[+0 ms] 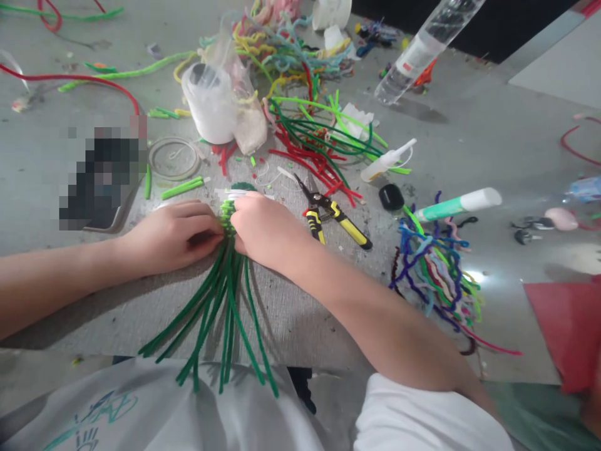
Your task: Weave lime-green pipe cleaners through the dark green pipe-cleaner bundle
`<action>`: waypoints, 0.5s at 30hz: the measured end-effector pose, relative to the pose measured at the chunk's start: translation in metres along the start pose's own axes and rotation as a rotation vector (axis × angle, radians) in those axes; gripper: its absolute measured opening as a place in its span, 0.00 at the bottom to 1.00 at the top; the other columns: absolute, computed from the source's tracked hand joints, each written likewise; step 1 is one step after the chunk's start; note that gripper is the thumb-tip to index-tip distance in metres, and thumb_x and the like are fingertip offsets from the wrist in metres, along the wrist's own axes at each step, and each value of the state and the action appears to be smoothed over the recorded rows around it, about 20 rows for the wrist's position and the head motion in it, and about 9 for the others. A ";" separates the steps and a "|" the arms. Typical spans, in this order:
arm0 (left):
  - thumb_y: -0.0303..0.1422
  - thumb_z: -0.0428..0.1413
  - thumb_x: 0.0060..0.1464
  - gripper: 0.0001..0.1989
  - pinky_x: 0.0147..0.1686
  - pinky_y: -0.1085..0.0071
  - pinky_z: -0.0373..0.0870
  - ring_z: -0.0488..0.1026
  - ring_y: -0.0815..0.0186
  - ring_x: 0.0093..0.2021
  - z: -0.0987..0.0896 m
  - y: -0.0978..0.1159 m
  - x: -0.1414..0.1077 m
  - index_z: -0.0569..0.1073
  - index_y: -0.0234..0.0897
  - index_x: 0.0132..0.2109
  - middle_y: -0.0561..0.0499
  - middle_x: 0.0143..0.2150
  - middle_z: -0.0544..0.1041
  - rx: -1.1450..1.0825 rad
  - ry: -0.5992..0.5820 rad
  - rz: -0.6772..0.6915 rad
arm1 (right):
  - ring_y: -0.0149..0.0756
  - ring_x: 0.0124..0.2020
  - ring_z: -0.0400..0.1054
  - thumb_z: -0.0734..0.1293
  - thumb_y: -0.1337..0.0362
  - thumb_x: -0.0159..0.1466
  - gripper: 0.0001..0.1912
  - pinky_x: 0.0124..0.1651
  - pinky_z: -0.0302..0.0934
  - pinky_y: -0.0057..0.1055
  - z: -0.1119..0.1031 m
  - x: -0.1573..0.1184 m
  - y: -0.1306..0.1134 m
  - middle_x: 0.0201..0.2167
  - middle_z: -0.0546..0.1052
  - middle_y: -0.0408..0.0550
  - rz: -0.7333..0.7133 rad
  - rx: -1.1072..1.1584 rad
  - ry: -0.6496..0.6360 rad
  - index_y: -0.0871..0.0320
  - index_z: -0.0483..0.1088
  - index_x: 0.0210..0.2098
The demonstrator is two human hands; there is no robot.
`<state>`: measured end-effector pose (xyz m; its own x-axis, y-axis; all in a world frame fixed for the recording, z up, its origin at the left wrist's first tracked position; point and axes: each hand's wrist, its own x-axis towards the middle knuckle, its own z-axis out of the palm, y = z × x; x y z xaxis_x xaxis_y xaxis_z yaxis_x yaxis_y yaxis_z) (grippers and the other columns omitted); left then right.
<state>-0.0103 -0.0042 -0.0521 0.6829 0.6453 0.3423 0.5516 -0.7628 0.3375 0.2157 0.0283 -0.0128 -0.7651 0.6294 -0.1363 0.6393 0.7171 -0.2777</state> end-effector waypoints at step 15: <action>0.28 0.52 0.72 0.12 0.36 0.66 0.71 0.76 0.60 0.34 0.001 0.002 0.004 0.79 0.37 0.40 0.48 0.34 0.80 0.027 0.015 -0.021 | 0.42 0.44 0.68 0.72 0.75 0.69 0.11 0.44 0.59 0.38 0.004 0.000 0.012 0.37 0.78 0.52 -0.069 0.084 0.058 0.60 0.78 0.30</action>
<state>-0.0062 -0.0034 -0.0512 0.6636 0.6618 0.3488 0.5787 -0.7496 0.3213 0.2232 0.0360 -0.0197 -0.7998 0.5974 -0.0594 0.5746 0.7331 -0.3640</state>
